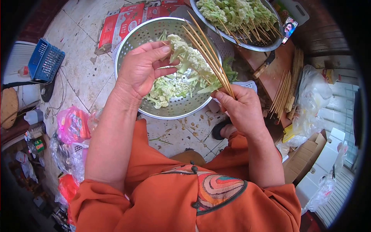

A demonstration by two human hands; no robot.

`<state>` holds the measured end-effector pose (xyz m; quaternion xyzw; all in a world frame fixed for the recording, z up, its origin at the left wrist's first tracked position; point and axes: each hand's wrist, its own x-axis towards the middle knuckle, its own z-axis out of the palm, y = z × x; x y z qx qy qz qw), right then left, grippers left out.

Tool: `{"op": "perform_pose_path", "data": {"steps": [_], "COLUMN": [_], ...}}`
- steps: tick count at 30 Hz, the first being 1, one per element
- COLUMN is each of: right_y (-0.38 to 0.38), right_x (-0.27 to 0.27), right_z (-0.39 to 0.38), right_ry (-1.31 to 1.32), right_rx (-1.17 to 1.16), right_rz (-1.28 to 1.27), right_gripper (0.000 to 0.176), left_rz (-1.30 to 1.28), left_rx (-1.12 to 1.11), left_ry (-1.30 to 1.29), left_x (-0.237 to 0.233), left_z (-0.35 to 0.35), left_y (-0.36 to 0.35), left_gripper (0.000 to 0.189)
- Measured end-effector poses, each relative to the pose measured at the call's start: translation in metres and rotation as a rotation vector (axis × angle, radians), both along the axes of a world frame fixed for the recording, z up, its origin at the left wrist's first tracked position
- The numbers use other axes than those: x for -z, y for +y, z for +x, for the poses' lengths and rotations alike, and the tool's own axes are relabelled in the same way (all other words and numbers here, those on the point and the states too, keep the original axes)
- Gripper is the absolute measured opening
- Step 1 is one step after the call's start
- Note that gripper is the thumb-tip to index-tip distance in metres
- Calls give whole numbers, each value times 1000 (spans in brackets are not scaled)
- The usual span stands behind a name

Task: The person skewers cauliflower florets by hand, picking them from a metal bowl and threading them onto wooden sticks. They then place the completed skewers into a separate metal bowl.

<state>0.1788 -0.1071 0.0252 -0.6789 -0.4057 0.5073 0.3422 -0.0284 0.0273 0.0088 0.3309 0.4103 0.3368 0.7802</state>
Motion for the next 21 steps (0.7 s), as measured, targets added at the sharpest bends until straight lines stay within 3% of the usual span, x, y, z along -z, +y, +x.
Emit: {"op": "perform_pose_path", "data": {"steps": [7,12,16,21], "right_y": [4,5,8,17], "right_x": [0,-1,9,16], "right_z": [5,19,32,26], "right_ry": [-81,-67,-326,-778], "right_rx": [-36,-19,-113,-410], "right_rz": [34,4,-56,-153], "right_gripper": [15,17,19,25], "left_rz": [31,191,210,317], "left_rx": [-37,-119,-129,-41], "left_ry": [28,241,254,401], "left_x": [0,0,-1,1], "left_z": [6,3,-2,-3], "left_y": [0,4,6,4], "left_gripper": [24,35,40,42]}}
